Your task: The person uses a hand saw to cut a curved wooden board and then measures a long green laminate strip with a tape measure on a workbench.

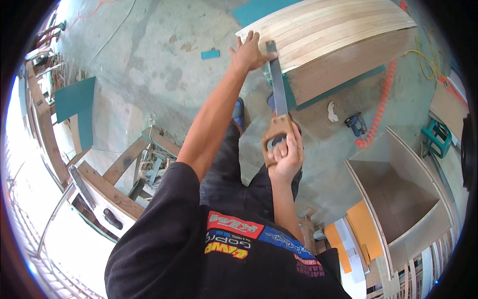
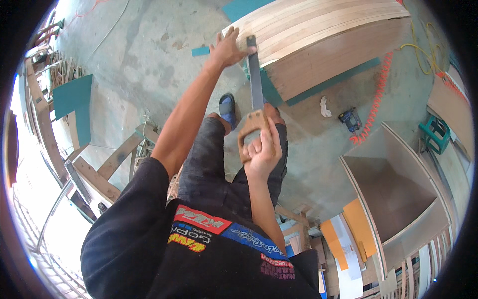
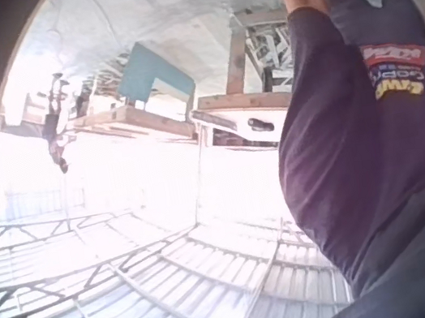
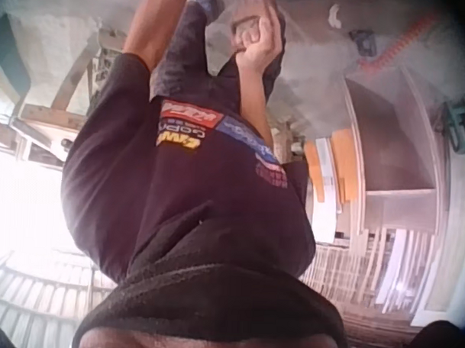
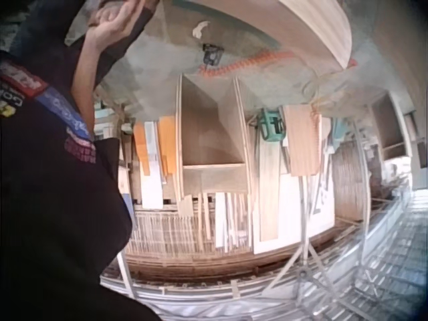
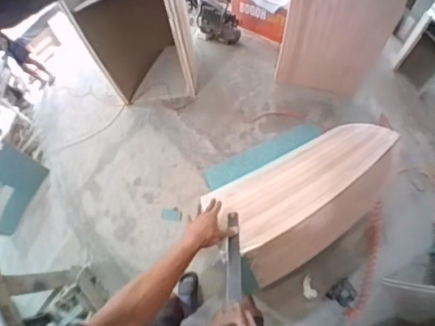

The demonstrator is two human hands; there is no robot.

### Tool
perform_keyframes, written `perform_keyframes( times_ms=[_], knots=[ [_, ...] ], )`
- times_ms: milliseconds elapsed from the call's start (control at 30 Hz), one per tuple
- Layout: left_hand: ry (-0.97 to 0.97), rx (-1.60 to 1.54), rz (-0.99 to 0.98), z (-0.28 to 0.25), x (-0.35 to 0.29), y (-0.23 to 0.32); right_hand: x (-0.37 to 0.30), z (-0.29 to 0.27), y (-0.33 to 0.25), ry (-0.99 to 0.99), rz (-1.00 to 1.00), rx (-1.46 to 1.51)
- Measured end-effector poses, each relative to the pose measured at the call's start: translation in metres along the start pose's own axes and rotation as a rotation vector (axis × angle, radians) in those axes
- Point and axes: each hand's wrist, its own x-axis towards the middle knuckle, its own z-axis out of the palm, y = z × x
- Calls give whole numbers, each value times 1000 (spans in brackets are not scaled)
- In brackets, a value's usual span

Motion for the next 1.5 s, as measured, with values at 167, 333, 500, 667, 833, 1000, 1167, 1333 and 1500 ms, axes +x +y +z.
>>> perform_keyframes(
  times_ms=[167, 333, 500, 667, 833, 1000, 1167, 1333, 1500],
  knots=[
    [-27, 66, 109, 0, -49, 21, -45, -42, -24, -39, -11, -31],
    [2, 28, -22, -7, 5, 1, 5, 9, 8, -5, -34, -47],
    [-29, 14, 58, 3, -34, 8, -22, -28, 2, -11, 2, 35],
    [16, -13, 50, 4, -22, 3, -16, -24, 7, -18, -17, -22],
    [-17, 16, -61, 0, 14, 4, 12, 11, 5, -23, -11, -40],
    [-80, 61, 68, -4, -34, 18, -33, -48, -16, -38, 10, 29],
    [-42, 11, -27, -8, -3, 5, 5, -15, -5, -61, 21, 18],
    [-75, 47, 3, -1, -6, 0, -5, -26, -6, -50, 27, 21],
    [-101, 64, 97, -11, -29, 21, -30, -59, -25, -11, -1, -7]
  ],
)
